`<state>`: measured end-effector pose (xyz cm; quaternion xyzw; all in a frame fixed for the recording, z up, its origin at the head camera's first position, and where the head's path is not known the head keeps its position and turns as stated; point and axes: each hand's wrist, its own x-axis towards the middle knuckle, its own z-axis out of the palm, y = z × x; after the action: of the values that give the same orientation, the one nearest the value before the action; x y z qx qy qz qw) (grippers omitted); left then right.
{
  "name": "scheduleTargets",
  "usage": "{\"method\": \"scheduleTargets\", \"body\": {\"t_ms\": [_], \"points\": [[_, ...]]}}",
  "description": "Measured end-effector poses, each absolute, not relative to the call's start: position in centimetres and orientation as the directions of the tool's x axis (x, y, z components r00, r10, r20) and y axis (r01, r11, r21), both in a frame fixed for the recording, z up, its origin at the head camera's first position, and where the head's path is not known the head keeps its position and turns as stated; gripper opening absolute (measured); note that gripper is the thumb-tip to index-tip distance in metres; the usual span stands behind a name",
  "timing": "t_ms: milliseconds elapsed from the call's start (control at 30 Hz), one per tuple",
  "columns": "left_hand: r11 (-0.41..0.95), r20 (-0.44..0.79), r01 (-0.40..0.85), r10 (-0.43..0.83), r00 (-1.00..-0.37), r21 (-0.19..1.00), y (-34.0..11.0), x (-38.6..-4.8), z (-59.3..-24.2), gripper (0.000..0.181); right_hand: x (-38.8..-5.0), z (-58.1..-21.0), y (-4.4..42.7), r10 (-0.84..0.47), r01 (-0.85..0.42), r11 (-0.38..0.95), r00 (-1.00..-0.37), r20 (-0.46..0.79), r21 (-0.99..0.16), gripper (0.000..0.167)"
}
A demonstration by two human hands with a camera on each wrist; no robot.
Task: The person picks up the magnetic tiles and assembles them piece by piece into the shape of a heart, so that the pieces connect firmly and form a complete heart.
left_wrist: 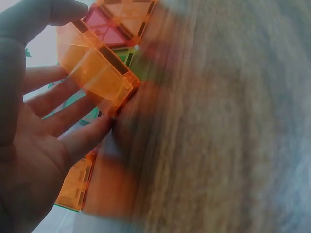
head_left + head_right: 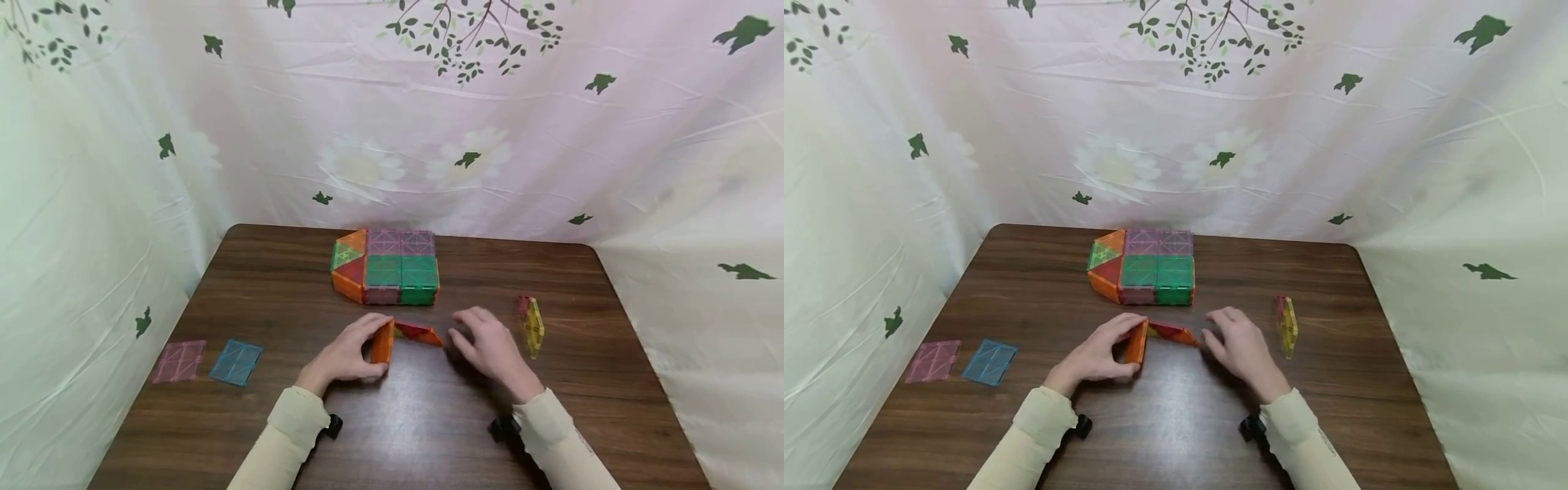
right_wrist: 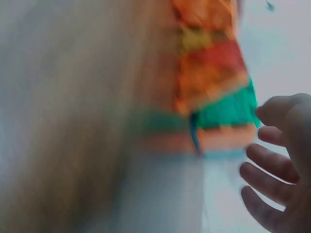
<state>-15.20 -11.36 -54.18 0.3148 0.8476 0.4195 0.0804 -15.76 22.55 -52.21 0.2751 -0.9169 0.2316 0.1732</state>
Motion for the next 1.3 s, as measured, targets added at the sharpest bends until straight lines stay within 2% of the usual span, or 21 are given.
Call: {"method": "scheduleTargets", "body": {"t_ms": [133, 233, 300, 400, 467, 533, 700, 900, 1033, 1300], "points": [[0.430, 0.162, 0.453, 0.561, -0.812, 0.781, -11.6, -15.3, -54.5, 0.082, -17.0, -51.3, 26.4, -0.254, -0.511, 0.819, -0.730, 0.634, -0.260, 0.028], [0.410, 0.173, 0.433, 0.535, -0.827, 0.802, -11.8, -15.4, -54.8, 0.081, -17.2, -50.9, 29.1, -0.109, -0.347, 0.905, -0.749, 0.654, -0.247, 0.040], [0.400, 0.178, 0.423, 0.520, -0.835, 0.813, -11.8, -15.5, -54.8, 0.081, -16.7, -50.8, 30.3, -0.007, -0.200, 0.938, -0.828, 0.561, -0.283, 0.055], [0.411, 0.183, 0.420, 0.503, -0.845, 0.809, -11.8, -15.5, -54.8, 0.081, -15.9, -50.9, 31.1, 0.119, 0.000, 0.938, -0.939, 0.322, -0.346, 0.074], [0.420, 0.190, 0.428, 0.498, -0.846, 0.801, -11.7, -15.6, -54.7, 0.080, -15.7, -51.0, 31.3, 0.161, 0.085, 0.922, -0.972, 0.174, -0.377, 0.076], [0.442, 0.201, 0.449, 0.501, -0.842, 0.777, -11.7, -15.6, -54.7, 0.080, -15.6, -51.3, 31.7, 0.174, 0.119, 0.906, -0.980, 0.099, -0.407, 0.065], [0.464, 0.230, 0.498, 0.519, -0.823, 0.733, -11.7, -15.7, -55.0, 0.081, -15.4, -52.1, 32.4, 0.176, 0.098, 0.880, -0.976, 0.127, -0.464, 0.033], [0.434, 0.246, 0.509, 0.530, -0.811, 0.743, -11.6, -15.8, -55.1, 0.082, -15.1, -52.6, 33.1, 0.064, -0.049, 0.888, -0.972, 0.227, -0.458, 0.017], [0.425, 0.237, 0.500, 0.534, -0.812, 0.755, -11.5, -15.9, -55.0, 0.083, -15.0, -52.9, 33.4, -0.084, -0.187, 0.877, -0.967, 0.241, -0.443, 0.014], [0.428, 0.236, 0.515, 0.552, -0.800, 0.743, -11.0, -16.2, -55.2, 0.083, -14.5, -53.2, 32.2, -0.326, -0.381, 0.809, -0.924, 0.198, -0.447, 0.019]]}}
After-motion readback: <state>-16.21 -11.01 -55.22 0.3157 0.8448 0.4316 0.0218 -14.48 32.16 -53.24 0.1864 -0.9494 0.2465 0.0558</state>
